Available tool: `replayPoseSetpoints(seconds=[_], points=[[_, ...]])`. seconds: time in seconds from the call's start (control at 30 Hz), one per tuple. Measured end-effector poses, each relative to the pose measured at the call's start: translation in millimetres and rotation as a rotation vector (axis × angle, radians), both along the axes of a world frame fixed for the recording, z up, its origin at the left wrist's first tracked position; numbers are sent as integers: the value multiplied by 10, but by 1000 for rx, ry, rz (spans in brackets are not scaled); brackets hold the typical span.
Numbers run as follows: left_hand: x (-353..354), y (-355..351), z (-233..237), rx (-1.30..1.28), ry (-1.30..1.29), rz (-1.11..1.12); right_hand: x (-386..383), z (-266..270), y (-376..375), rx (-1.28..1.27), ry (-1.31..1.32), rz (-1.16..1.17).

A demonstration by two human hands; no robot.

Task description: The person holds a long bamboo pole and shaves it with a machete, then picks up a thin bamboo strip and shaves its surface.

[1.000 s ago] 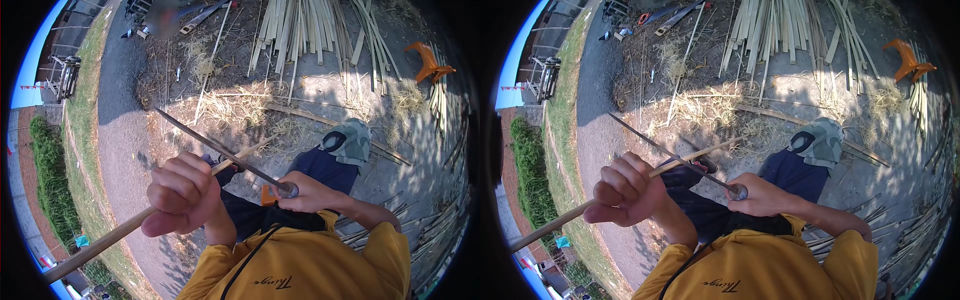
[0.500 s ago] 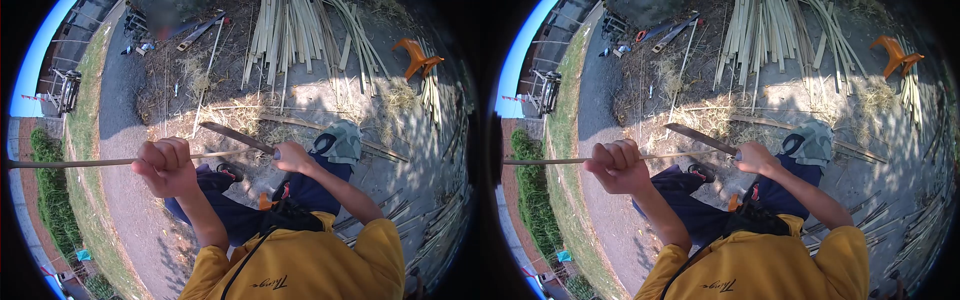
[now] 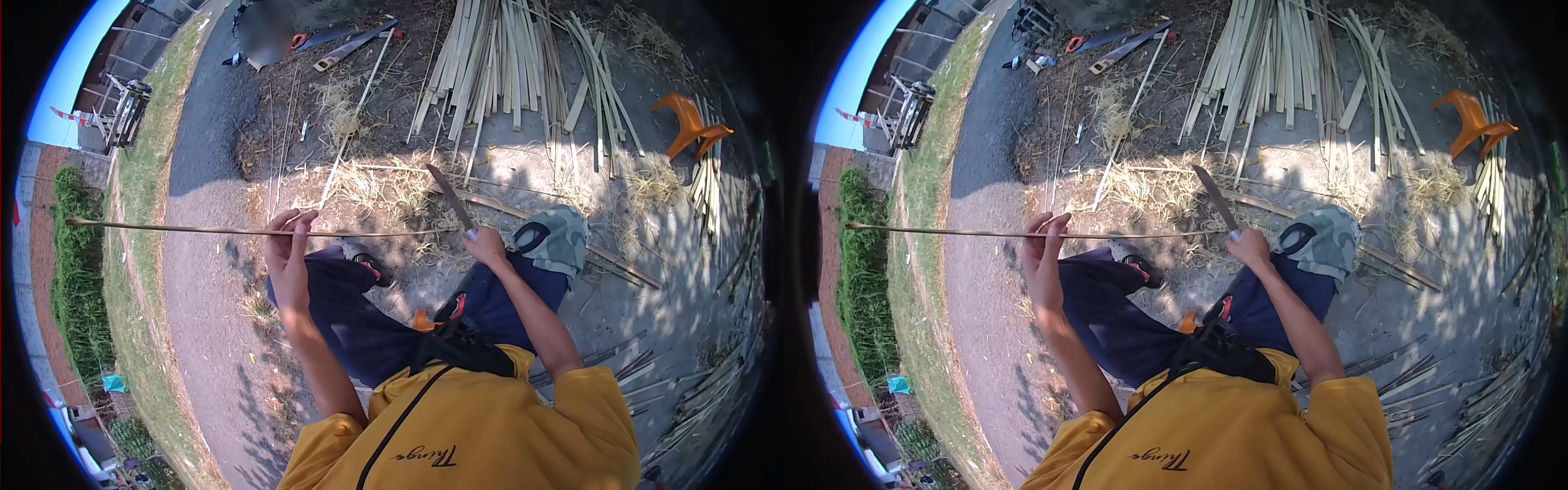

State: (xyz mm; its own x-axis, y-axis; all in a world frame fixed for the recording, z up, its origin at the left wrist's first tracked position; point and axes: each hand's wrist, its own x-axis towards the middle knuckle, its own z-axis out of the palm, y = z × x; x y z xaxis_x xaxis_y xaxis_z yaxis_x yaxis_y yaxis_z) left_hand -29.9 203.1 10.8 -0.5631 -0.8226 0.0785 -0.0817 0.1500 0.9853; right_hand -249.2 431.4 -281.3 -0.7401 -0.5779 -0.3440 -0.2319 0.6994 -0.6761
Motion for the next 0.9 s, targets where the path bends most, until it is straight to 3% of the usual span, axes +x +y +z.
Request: replayPoseSetpoints(seconds=[0.17, 0.23, 0.37, 0.63, 0.83, 0.9], points=[[464, 113, -30, -61, -59, 74, -46, -155, -103, 112, -17, 6], [666, 246, 73, -134, -369, 176, -13, -75, -156, 114, -20, 10], [898, 448, 123, -49, -384, 258, 7, 100, -280, 82, -58, 31], [1191, 614, 110, 88, -389, 387, 71, -504, -237, 242, -32, 127], [1341, 677, 256, 256, -670, 326, 62, -586, -183, 292, -104, 175], [1428, 706, 315, 296, -1035, 90, 70, -595, -164, 316, -102, 179]])
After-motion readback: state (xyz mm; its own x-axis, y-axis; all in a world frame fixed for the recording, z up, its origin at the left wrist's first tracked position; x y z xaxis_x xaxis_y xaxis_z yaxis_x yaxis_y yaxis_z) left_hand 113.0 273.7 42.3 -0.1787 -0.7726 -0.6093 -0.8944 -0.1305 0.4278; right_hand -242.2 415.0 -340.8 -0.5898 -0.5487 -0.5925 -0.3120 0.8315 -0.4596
